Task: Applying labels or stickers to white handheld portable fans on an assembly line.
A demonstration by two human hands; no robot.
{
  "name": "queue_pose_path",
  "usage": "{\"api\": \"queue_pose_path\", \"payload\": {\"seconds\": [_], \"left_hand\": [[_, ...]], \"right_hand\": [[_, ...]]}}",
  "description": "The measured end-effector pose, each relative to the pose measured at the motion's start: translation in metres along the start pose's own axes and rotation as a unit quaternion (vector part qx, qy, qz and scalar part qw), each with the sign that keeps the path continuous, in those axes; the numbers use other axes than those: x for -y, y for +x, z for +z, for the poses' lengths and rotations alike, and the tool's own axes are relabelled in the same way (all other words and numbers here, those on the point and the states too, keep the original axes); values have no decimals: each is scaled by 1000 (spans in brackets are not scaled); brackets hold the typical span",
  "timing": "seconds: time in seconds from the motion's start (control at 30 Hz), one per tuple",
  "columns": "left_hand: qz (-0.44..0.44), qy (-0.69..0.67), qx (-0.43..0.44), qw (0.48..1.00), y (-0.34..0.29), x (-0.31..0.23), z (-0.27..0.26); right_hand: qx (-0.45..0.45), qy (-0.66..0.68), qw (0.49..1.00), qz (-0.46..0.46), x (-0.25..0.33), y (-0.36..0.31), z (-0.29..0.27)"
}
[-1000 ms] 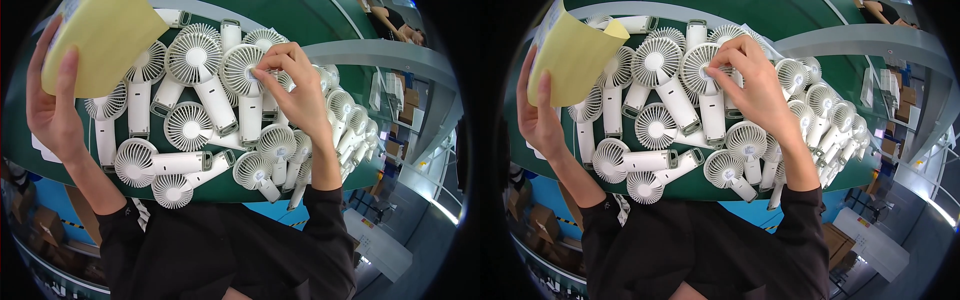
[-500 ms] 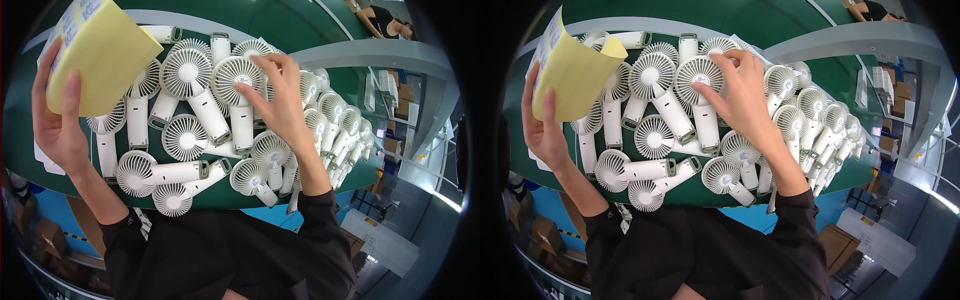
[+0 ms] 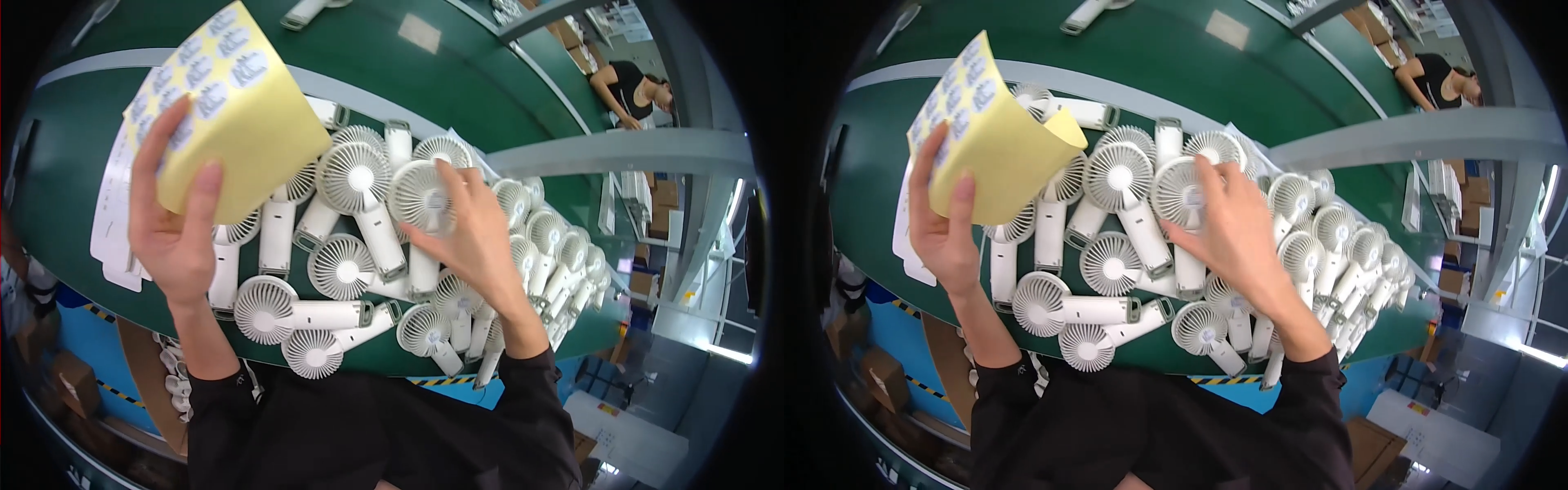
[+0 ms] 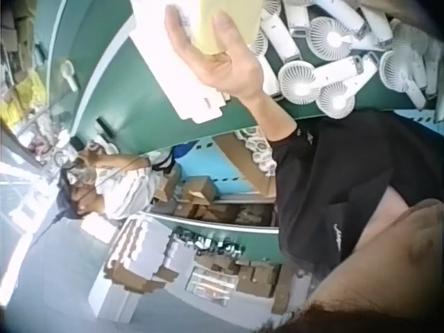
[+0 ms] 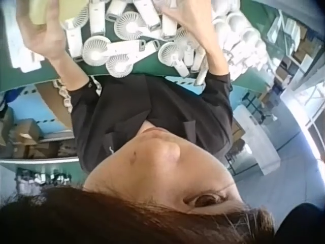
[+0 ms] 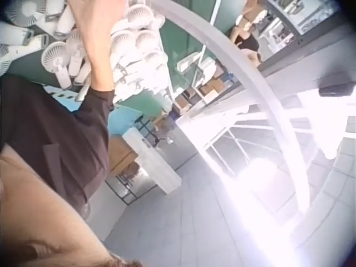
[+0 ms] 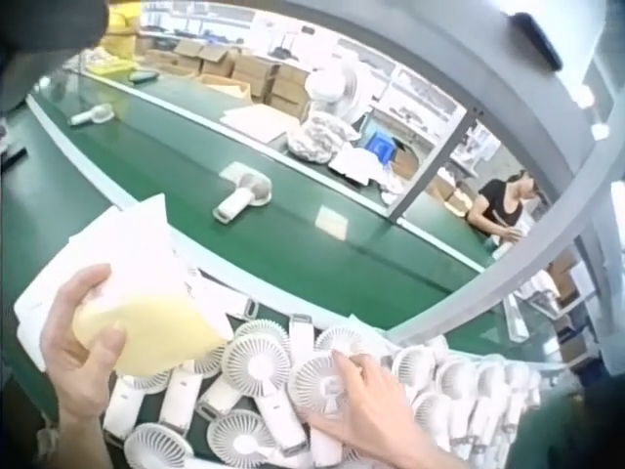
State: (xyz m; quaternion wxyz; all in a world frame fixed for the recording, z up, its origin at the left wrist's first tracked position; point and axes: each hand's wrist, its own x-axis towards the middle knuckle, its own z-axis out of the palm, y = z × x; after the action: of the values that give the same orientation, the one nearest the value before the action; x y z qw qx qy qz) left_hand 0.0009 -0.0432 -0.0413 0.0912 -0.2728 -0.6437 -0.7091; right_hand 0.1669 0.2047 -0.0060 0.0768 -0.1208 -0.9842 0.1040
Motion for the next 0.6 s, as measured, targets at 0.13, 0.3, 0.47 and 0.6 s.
{"api": "queue_pose_path", "payload": {"seconds": [0.13,0.3,0.47,0.6], "left_hand": [[-33,-2,4,999,3,-4,-1],[-48,-9,3,999,8,-7,-2],[-73,-11,-14,997,7,-1,-7],[-79,2,-12,997,7,-1,-8]], "right_hand": [[-96,105,989,41,-19,60,-33],[-8,28,996,85,-104,203,-6],[-148,-203,960,126,-113,290,60],[-7,45,972,231,-57,337,95]]}}
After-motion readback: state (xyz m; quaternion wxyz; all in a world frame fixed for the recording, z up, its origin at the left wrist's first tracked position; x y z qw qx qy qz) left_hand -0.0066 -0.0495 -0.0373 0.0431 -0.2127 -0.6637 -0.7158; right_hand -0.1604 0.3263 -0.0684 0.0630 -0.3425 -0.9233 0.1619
